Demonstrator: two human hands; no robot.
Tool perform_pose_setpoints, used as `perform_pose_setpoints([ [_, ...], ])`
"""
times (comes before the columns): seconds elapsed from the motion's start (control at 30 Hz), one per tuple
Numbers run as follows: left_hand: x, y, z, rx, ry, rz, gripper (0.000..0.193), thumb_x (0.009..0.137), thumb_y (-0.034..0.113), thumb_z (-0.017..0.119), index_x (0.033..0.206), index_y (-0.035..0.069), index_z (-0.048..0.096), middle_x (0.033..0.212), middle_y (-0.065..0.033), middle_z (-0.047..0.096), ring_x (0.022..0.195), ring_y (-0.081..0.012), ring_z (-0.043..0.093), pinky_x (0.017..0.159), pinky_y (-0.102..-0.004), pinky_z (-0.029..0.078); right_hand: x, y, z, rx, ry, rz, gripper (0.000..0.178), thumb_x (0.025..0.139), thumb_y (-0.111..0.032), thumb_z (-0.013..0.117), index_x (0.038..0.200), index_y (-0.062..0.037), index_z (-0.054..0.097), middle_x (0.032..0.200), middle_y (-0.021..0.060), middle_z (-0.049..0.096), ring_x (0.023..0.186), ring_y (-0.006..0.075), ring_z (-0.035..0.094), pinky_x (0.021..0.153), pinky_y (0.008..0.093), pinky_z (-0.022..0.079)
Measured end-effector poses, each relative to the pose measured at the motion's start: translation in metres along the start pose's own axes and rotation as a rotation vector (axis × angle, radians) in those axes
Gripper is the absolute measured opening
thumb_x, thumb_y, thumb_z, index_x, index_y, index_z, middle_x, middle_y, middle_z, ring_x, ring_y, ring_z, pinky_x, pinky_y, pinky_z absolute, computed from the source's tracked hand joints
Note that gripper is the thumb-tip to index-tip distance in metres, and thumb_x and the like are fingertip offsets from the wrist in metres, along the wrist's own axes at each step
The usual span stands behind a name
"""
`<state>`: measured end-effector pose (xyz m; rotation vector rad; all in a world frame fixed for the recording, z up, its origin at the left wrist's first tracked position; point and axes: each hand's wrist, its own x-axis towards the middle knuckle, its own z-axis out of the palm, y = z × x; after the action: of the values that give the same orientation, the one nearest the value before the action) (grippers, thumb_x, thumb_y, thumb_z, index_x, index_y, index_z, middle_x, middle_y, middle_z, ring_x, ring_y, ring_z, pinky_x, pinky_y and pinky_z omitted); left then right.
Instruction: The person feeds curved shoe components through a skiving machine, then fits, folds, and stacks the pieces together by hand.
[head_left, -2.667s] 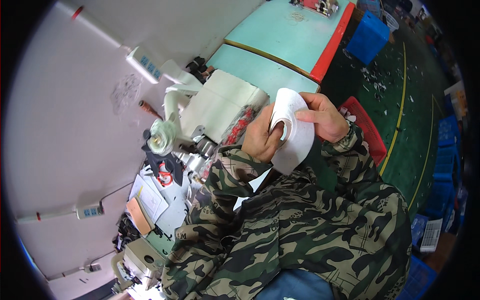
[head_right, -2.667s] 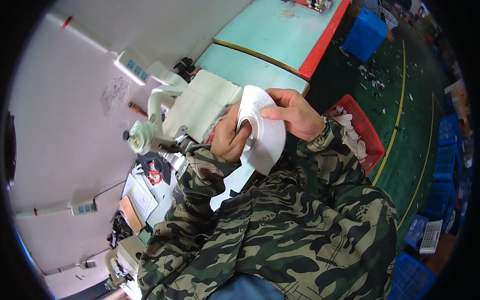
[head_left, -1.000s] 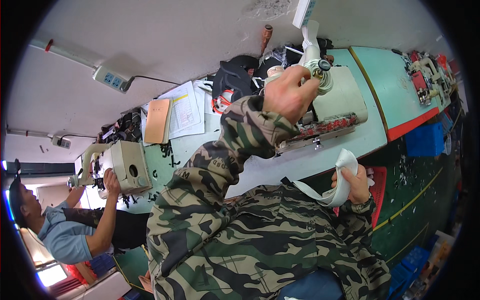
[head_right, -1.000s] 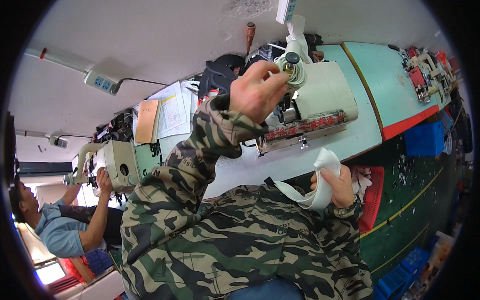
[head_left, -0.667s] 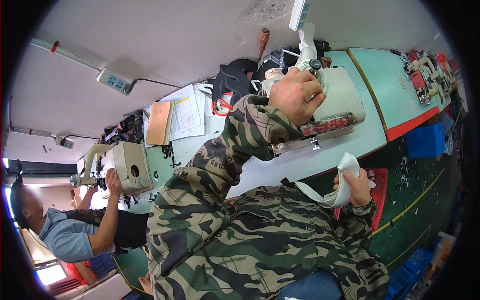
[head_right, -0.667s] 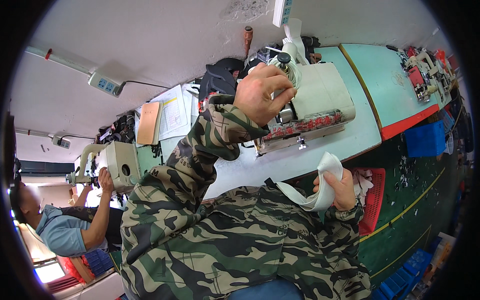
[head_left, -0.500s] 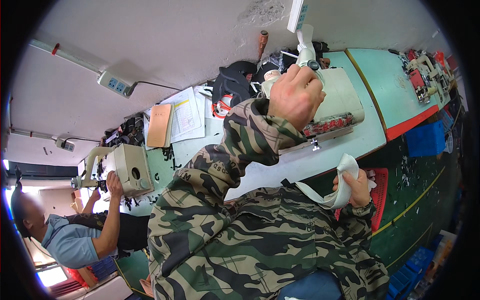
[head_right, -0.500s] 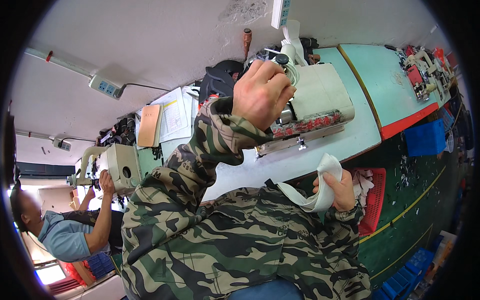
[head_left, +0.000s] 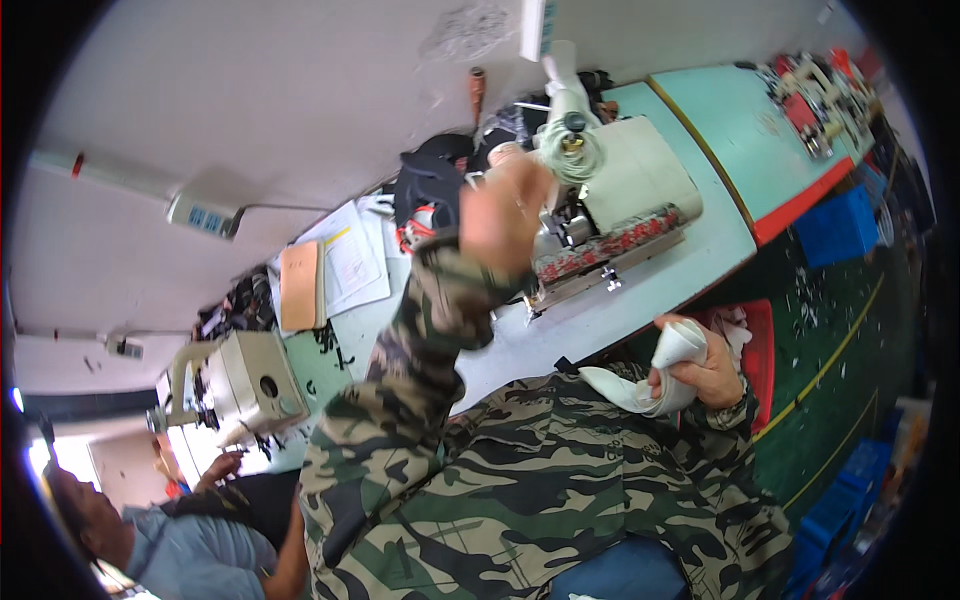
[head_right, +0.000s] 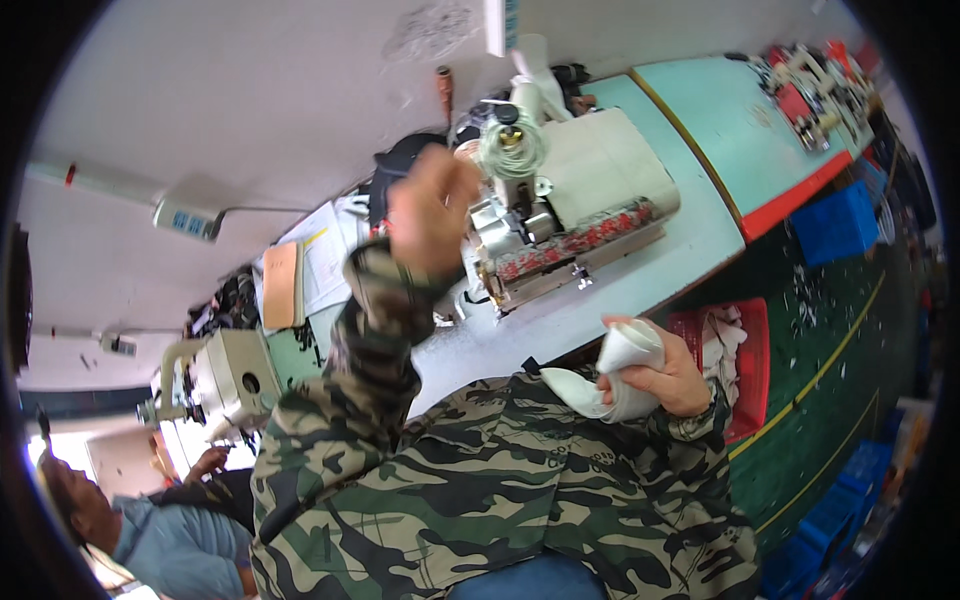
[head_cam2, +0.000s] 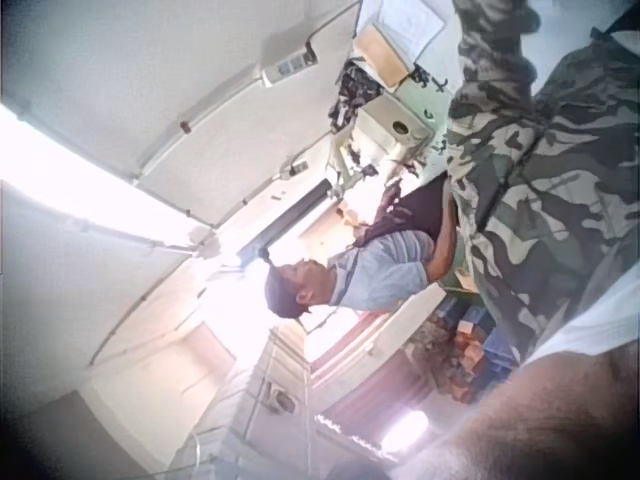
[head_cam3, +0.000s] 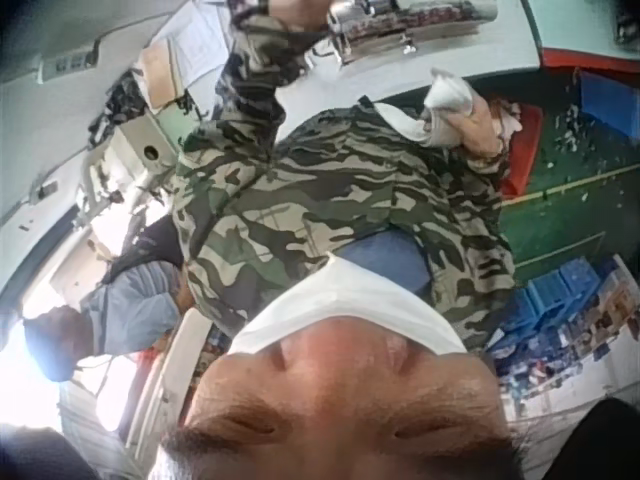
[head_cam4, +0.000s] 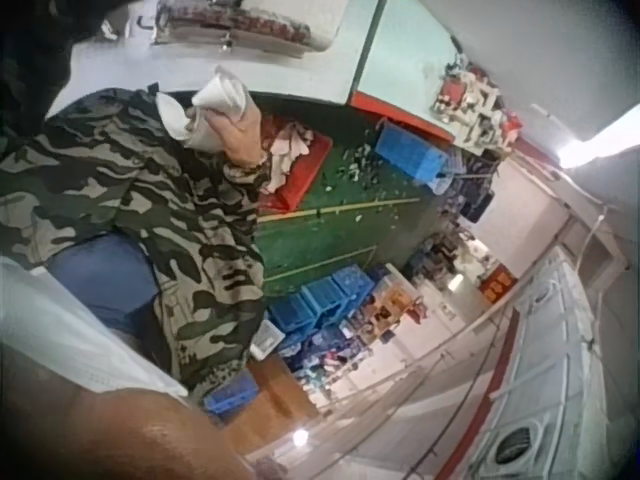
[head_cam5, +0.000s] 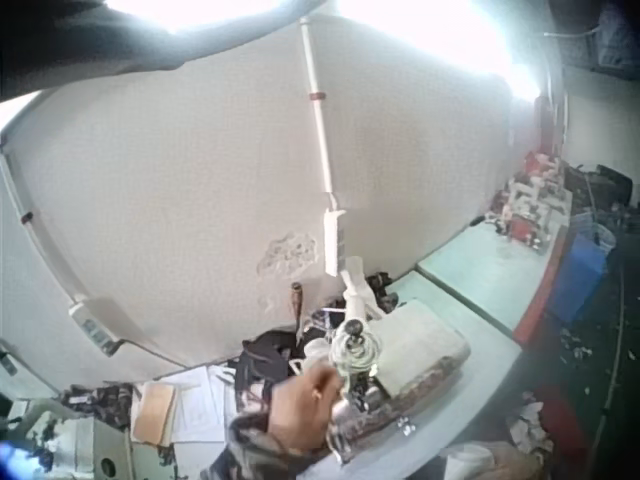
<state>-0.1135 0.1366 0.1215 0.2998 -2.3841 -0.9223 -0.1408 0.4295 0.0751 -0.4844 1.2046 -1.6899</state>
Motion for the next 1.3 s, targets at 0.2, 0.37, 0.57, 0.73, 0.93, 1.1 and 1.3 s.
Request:
perform_pose_setpoints([
  [0.2, -0.067, 0.039, 0.043, -0.134, -0.343, 0.471, 0.01, 0.076, 0.006, 0.061, 0.085, 0.001, 0.059, 0.073, -0.0114, 0.058, 0.067, -0.0259, 0.058, 0.063, -0.0344, 0.046, 0.041, 0.003, 0.01, -0.055, -0.185, -0.083, 0.049, 0.084, -0.004, 0.056, 0.129, -0.0018, 0.037, 0.093, 0.0101, 0.061, 0.08, 0.0164, 0.061, 0.074, 0.0306, 0.049],
  [0.37, -0.074, 0.02, 0.065, -1.435, -0.624, -0.599, 0.012, 0.092, 0.013, 0.047, 0.091, 0.003, 0.053, 0.057, 0.0019, 0.044, 0.044, -0.005, 0.037, 0.04, -0.0211, 0.03, 0.03, 0.01, 0.01, 0.048, 0.003, -0.091, 0.018, 0.085, -0.006, 0.058, 0.101, 0.0026, 0.06, 0.087, 0.0061, 0.064, 0.079, 0.0133, 0.061, 0.072, 0.0281, 0.048],
  [0.57, -0.079, 0.076, 0.089, -0.831, -1.132, -0.411, 0.014, 0.089, 0.014, 0.05, 0.082, 0.002, 0.056, 0.052, 0.003, 0.043, 0.037, -0.0039, 0.031, 0.035, -0.0216, 0.022, 0.046, 0.072, -0.047, -1.0, 0.432, -0.192, 0.026, 0.071, -0.013, 0.066, 0.095, -0.0027, 0.062, 0.078, 0.0166, 0.063, 0.075, 0.0277, 0.063, 0.067, 0.0339, 0.048],
  [0.73, -0.05, -0.02, 0.124, -0.817, -1.134, -1.019, 0.011, 0.088, 0.01, 0.051, 0.082, 0.003, 0.057, 0.049, 0.0027, 0.041, 0.033, -0.0041, 0.029, 0.032, -0.022, 0.02, -0.011, 0.026, -0.09, -0.051, 0.252, -0.33, 0.03, 0.071, -0.017, 0.07, 0.094, 0.0006, 0.063, 0.08, 0.0132, 0.065, 0.075, 0.0104, 0.058, 0.068, 0.029, 0.047],
  [0.93, -0.089, 0.089, 0.176, 0.144, -0.829, 0.264, 0.01, 0.082, 0.013, 0.059, 0.079, 0.004, 0.054, 0.058, -0.0128, 0.056, 0.053, -0.0305, 0.058, 0.049, -0.0367, 0.045, -0.006, 0.079, -0.09, -0.626, 0.559, 0.015, 0.025, 0.066, -0.021, 0.069, 0.081, -0.0005, 0.066, 0.074, 0.0187, 0.063, 0.071, 0.0293, 0.063, 0.065, 0.0345, 0.049],
  [1.1, -0.105, 0.093, 0.19, 0.072, -1.185, 0.17, 0.021, 0.082, 0.014, 0.057, 0.1, 0.006, 0.049, 0.071, -0.0169, 0.06, 0.065, -0.0365, 0.06, 0.056, -0.0424, 0.047, -0.021, 0.094, -0.1, -0.38, 1.054, -0.035, 0.022, 0.068, -0.019, 0.067, 0.08, -0.0009, 0.066, 0.073, 0.0182, 0.062, 0.071, 0.0318, 0.063, 0.063, 0.035, 0.049],
  [1.3, -0.064, 0.106, 0.242, -0.116, -0.995, 0.245, 0.037, 0.081, 0.005, 0.056, 0.116, 0.003, 0.046, 0.091, -0.0177, 0.06, 0.079, -0.0342, 0.062, 0.069, -0.0367, 0.05, -0.036, 0.095, -0.141, 0.177, 0.883, -0.15, 0.02, 0.079, -0.011, 0.058, 0.094, 0.0024, 0.062, 0.08, 0.0038, 0.063, 0.077, 0.0064, 0.053, 0.069, 0.0248, 0.045],
])
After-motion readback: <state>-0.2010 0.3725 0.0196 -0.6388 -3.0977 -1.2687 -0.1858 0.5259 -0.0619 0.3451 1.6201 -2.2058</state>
